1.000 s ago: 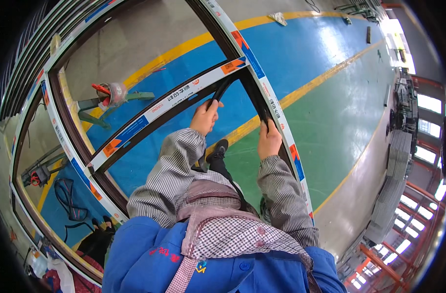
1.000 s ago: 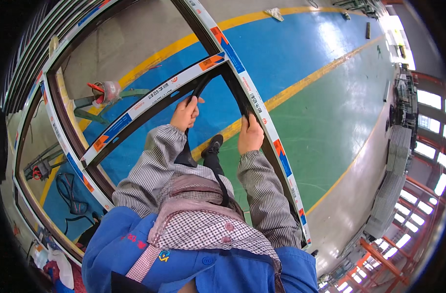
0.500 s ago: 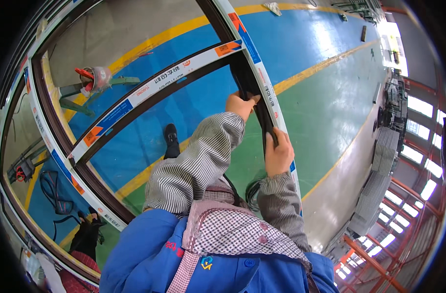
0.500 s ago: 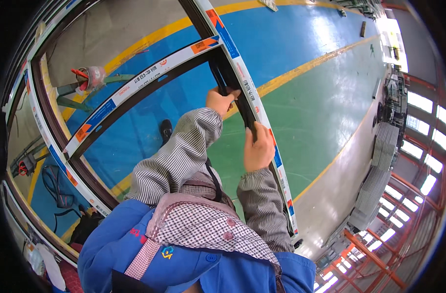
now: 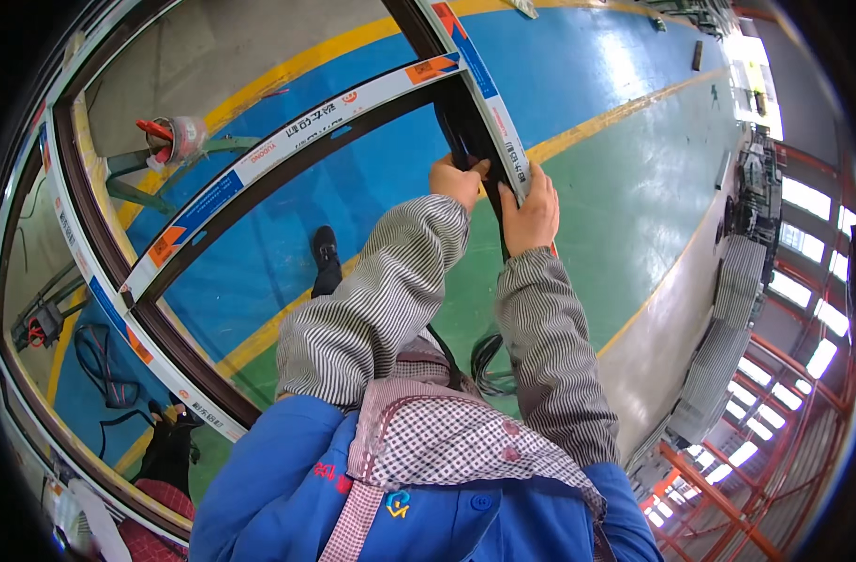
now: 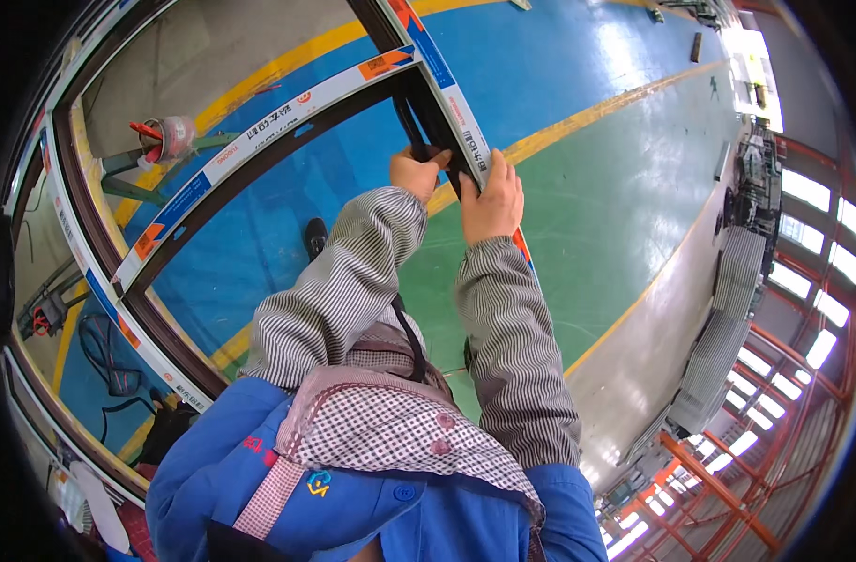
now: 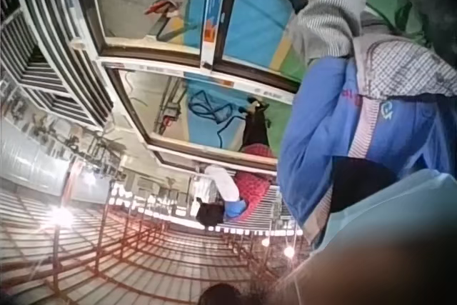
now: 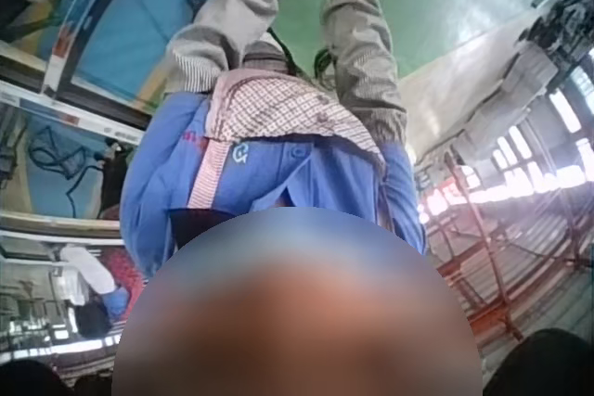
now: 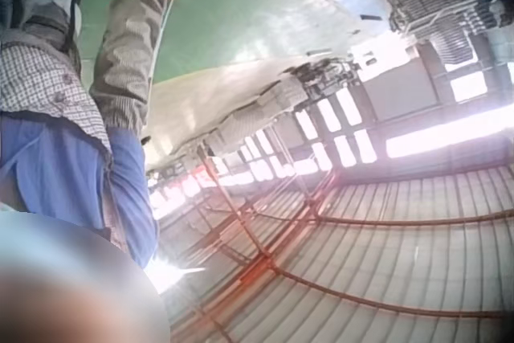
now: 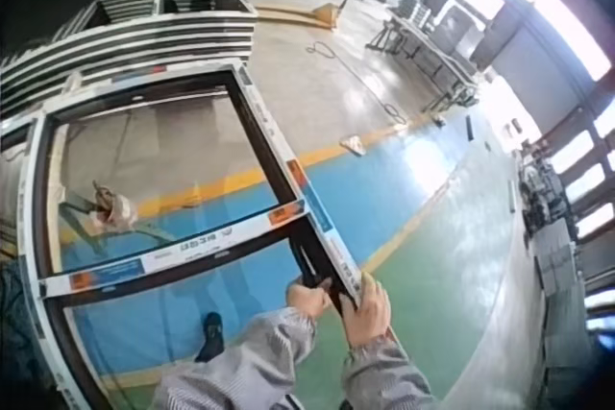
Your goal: Assembling or finishing metal window frames by applying a seal or protective strip.
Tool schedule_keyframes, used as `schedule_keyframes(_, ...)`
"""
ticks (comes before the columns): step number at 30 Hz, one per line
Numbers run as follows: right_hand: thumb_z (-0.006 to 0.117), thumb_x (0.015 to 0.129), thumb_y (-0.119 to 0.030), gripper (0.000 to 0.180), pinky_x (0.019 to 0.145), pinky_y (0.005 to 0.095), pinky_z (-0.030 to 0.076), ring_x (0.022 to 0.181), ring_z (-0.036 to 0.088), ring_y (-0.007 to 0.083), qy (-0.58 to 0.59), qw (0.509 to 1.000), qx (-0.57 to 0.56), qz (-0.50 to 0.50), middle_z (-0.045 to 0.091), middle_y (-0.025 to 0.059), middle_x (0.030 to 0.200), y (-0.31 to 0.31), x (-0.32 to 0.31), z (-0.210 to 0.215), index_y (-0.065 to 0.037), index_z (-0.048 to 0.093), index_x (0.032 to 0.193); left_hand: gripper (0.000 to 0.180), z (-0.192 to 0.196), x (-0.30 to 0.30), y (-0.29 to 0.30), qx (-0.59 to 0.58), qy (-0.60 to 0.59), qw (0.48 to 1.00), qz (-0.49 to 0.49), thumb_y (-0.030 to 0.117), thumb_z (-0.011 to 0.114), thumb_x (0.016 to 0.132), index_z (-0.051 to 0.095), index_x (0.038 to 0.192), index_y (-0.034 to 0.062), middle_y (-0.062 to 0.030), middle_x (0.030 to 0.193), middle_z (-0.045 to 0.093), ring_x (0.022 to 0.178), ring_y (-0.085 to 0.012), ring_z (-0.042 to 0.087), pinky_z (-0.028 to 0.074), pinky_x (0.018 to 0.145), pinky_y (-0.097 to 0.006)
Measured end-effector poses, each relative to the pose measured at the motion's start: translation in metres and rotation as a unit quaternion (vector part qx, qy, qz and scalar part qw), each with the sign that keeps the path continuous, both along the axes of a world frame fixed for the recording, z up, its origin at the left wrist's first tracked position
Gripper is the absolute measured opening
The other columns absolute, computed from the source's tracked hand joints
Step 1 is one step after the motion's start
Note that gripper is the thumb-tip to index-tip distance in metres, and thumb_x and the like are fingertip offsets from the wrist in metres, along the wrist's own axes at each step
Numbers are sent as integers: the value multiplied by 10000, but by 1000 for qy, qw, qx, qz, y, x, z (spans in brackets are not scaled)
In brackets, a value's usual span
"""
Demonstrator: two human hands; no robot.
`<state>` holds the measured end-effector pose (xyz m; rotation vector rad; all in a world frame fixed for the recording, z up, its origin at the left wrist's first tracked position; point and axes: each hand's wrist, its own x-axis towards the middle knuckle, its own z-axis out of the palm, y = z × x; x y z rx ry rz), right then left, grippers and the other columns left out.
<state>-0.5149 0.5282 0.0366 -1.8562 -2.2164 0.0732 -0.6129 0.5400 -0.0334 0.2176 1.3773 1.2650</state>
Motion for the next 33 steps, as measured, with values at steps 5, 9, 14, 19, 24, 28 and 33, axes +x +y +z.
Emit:
schedule_keyframes(5, 673, 808, -219, 491, 856, 401, 466, 1031, 570, 333, 25, 998, -43, -34, 593, 179, 1122, 3, 1, 2, 5, 506, 1211, 146, -1, 0, 2, -8, -21, 1000, 4, 95, 743, 745, 657, 785, -15, -87, 635, 657, 511, -140, 576, 435, 467, -311)
schedule_keyframes(9, 667, 814, -228, 494, 861, 400, 465, 1029, 570, 337, 53, 996, -50, -50, 592, 177, 1126, 2, 1, -3, 6, 499, 1216, 138, -2, -1, 1, -6, -65, 998, -4, 82, 740, 752, 651, 789, -16, -95, 668, 665, 535, -147, 583, 444, 494, -302)
schedule_keyframes(14, 658, 769, -172, 607, 874, 400, 454, 1063, 532, 342, -43, 997, -58, 15, 541, 165, 1147, 19, -12, 0, 0, 384, 1283, 130, 1, -3, 4, -7, -92, 996, -8, 75, 733, 759, 649, 801, -15, -97, 703, 669, 549, -153, 580, 451, 516, -302)
schedule_keyframes(19, 678, 734, -160, 644, 840, 426, 454, 1048, 520, 358, -90, 994, -59, 4, 520, 161, 1120, 18, -33, 6, -6, 359, 1272, 175, -8, -2, 4, 13, -108, 994, -10, 95, 760, 740, 614, 790, 11, -73, 638, 633, 424, -93, 454, 334, 377, -253)
schedule_keyframes(24, 712, 714, -163, 654, 809, 440, 463, 1031, 534, 350, -103, 993, -26, -44, 531, 155, 1111, 17, -38, -8, -16, 377, 1256, 161, -13, -2, 1, 20, -28, 999, -26, 126, 741, 762, 635, 800, 11, -46, 644, 615, 474, -105, 489, 383, 428, -264)
schedule_keyframes(28, 735, 693, -157, 595, 781, 441, 481, 1002, 552, 333, -79, 996, -29, -15, 550, 134, 1091, 26, -19, -4, -36, 429, 1189, 163, -5, -9, -1, 45, -20, 997, -66, 156, 711, 792, 640, 817, 10, -32, 641, 593, 504, -102, 503, 400, 449, -269)
schedule_keyframes(33, 723, 705, -158, 634, 828, 430, 464, 1021, 553, 343, -52, 998, -23, -27, 556, 152, 1127, 18, -29, -6, -39, 435, 1257, 440, 0, -53, -17, 99, 14, 994, -38, 221, 636, 861, 495, 1218, 8, -80, 732, 603, 505, -145, 545, 448, 473, -293)
